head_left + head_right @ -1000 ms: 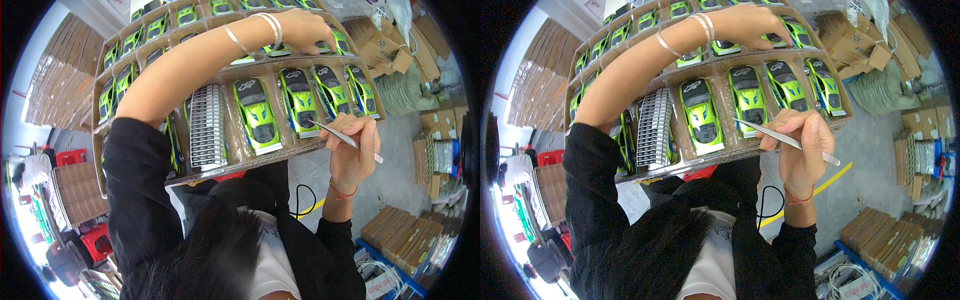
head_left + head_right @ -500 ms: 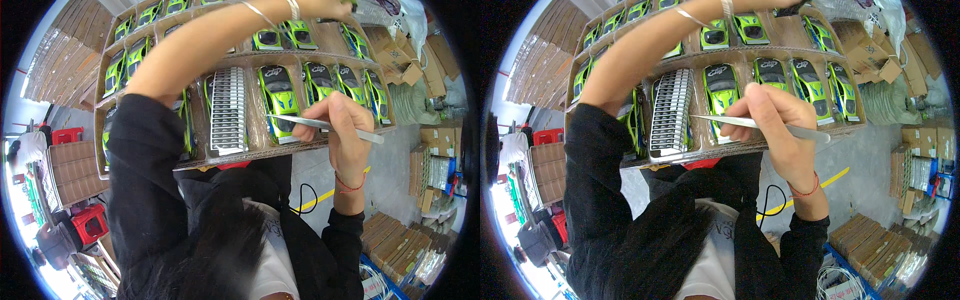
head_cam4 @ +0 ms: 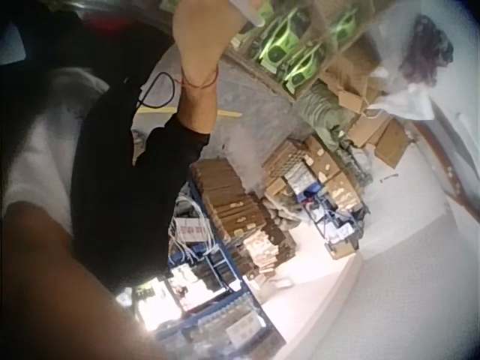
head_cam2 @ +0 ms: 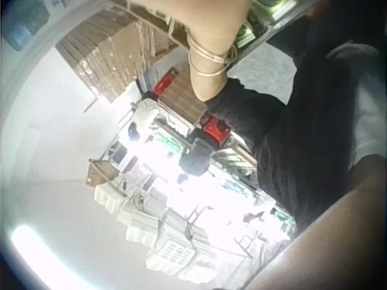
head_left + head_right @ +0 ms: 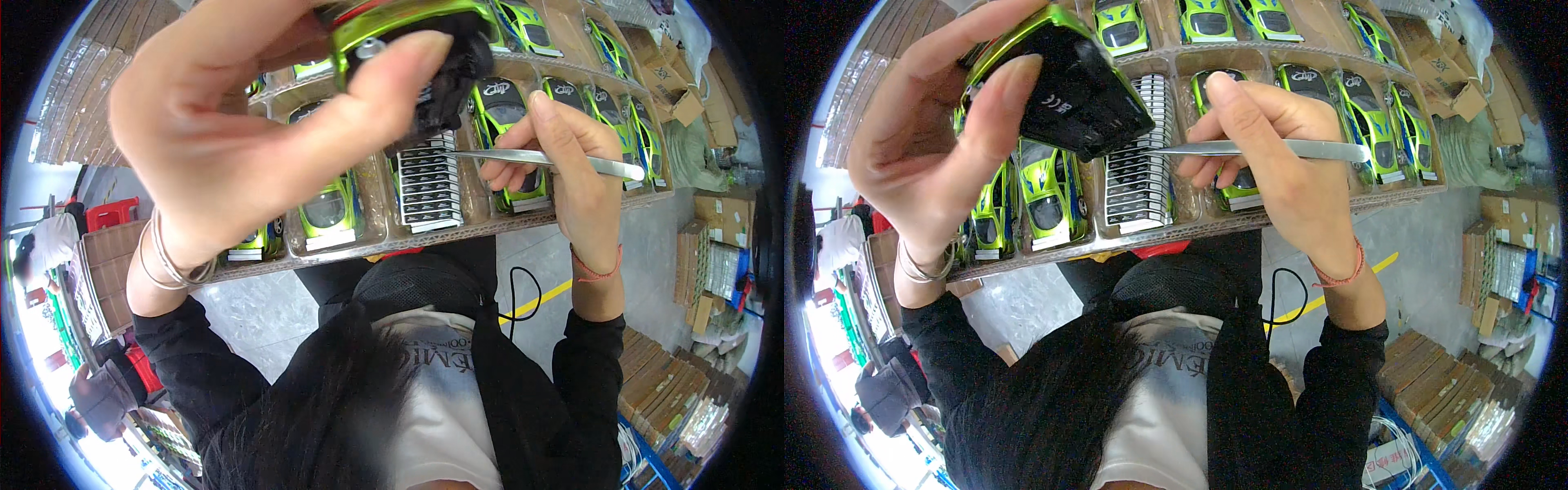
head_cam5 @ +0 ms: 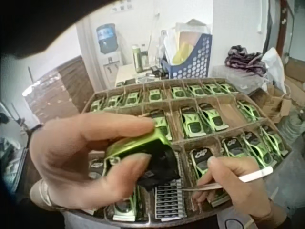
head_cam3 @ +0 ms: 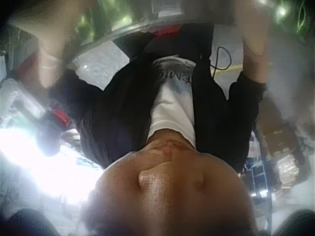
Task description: The recorder picks up a tray of toy cars, walks across a warehouse floor, sets it down on a table, and uses tweezers to inspect/apply stickers to the underside of individual cars.
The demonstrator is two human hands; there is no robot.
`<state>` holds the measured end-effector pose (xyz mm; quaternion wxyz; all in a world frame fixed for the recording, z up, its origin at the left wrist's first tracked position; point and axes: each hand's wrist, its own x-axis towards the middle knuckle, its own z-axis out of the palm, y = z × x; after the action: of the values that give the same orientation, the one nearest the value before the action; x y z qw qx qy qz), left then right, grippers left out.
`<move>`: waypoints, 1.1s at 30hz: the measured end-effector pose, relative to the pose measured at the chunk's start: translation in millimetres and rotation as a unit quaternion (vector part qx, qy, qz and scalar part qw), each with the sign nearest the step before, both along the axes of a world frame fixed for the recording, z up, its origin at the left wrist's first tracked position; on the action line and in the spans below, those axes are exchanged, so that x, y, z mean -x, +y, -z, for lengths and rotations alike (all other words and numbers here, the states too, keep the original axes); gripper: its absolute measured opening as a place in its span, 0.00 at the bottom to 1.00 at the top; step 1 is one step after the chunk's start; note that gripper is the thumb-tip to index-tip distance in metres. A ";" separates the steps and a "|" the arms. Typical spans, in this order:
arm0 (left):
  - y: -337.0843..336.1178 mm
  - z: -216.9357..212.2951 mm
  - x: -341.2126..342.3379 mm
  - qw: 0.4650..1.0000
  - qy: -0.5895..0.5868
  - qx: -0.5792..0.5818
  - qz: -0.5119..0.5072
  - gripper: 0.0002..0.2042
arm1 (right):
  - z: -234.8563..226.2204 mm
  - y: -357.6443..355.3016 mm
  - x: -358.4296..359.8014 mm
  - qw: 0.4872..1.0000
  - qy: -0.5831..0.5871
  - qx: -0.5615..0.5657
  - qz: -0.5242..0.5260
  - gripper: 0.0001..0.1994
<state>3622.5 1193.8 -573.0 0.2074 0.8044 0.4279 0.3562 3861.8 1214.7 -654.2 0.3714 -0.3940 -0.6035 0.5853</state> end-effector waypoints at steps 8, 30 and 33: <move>12.4 14.1 7.7 0.989 -0.020 -0.092 0.110 0.19 | 5.3 -2.7 0.3 1.000 0.005 0.006 0.012 0.21; -22.0 14.5 -3.3 0.996 -0.038 -0.045 0.071 0.24 | -35.1 -6.2 -1.8 0.951 0.183 -0.236 -0.082 0.18; -21.2 15.8 -4.9 0.996 -0.026 -0.063 0.063 0.23 | -34.6 -5.9 -5.0 0.950 0.177 -0.241 -0.084 0.18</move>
<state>3627.5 1172.6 -588.8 0.1895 0.8317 0.3471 0.3897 3866.8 1208.7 -619.6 0.5057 -0.1304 -0.6821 0.5118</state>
